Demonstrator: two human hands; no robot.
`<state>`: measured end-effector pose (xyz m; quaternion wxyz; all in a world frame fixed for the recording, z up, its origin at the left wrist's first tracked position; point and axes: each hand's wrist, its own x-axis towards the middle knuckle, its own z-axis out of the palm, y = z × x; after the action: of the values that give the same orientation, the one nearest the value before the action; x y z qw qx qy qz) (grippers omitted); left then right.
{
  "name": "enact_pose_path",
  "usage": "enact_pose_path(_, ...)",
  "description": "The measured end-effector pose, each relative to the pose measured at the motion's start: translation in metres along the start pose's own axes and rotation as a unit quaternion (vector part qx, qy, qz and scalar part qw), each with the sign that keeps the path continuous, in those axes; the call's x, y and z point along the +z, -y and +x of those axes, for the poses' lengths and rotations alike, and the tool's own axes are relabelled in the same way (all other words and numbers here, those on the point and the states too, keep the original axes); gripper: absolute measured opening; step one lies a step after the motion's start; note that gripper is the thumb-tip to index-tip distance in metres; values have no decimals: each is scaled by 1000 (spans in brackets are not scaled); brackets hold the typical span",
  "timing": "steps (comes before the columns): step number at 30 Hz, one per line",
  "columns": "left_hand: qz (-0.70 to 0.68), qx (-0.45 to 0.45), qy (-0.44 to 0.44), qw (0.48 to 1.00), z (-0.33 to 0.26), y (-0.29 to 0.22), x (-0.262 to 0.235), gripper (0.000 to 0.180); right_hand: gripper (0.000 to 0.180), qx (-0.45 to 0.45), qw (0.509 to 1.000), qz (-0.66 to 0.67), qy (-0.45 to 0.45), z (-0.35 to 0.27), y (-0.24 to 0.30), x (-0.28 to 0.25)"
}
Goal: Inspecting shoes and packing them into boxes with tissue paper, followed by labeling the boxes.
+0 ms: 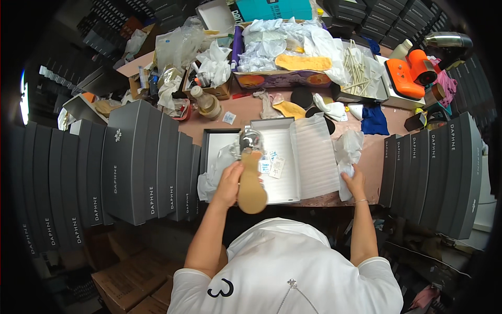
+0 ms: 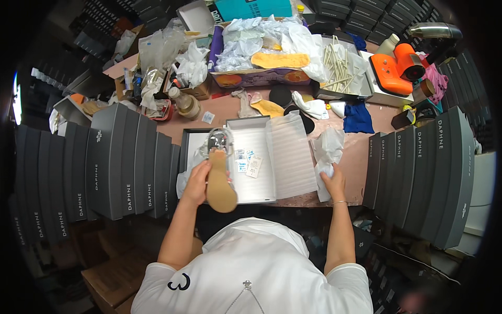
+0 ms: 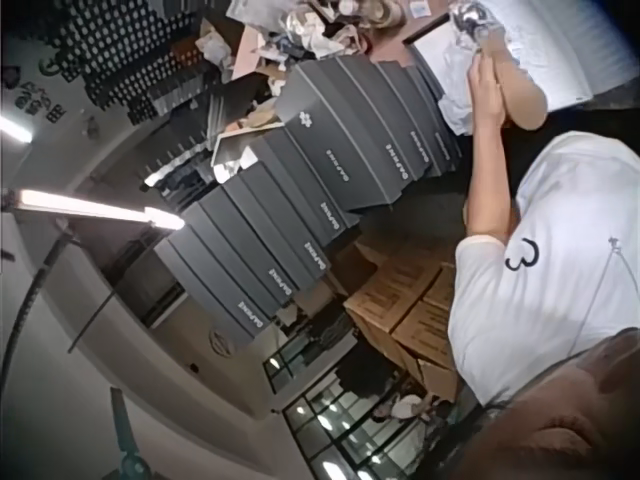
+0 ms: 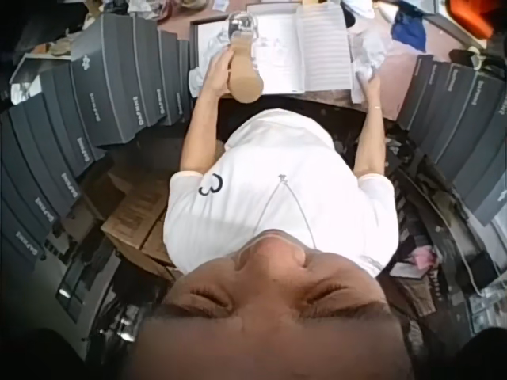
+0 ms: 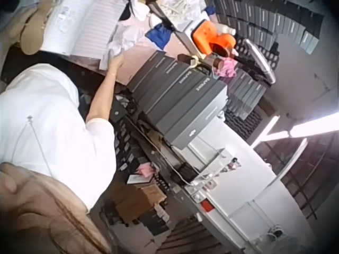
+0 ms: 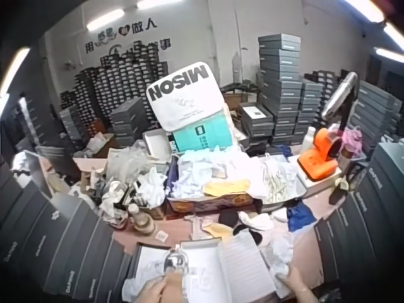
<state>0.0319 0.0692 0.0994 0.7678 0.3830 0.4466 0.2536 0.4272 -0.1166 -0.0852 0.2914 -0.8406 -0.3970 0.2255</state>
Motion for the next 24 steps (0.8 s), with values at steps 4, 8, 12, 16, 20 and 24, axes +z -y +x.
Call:
enact_pose_path(4, 590, 203, -145, 768, -14, -13, -25, 44, 57, 24, 959, 282, 0, -24, 98, -80)
enact_pose_path(8, 68, 65, 146, 985, -24, 41, 77, 68, 46, -132, 956, 262, 28, -57, 225, -78)
enact_pose_path(12, -237, 71, 30, 968, -4, 72, 111, 62, 59, -341, 921, 178, 58, -86, 268, -20)
enact_pose_path(16, -269, 98, 84, 954, -7, 58, 52, 73, 64, -159, 894, 408, 98, -76, 288, -30)
enact_pose_path(20, -323, 85, 83, 939, -23, 64, 51, 79, 30, -283, 915, 146, 250, -60, 302, -19)
enact_pose_path(24, -249, 63, 15, 966, -40, 72, 27, 79, 12, -501, 852, -6, 154, -98, 296, -11)
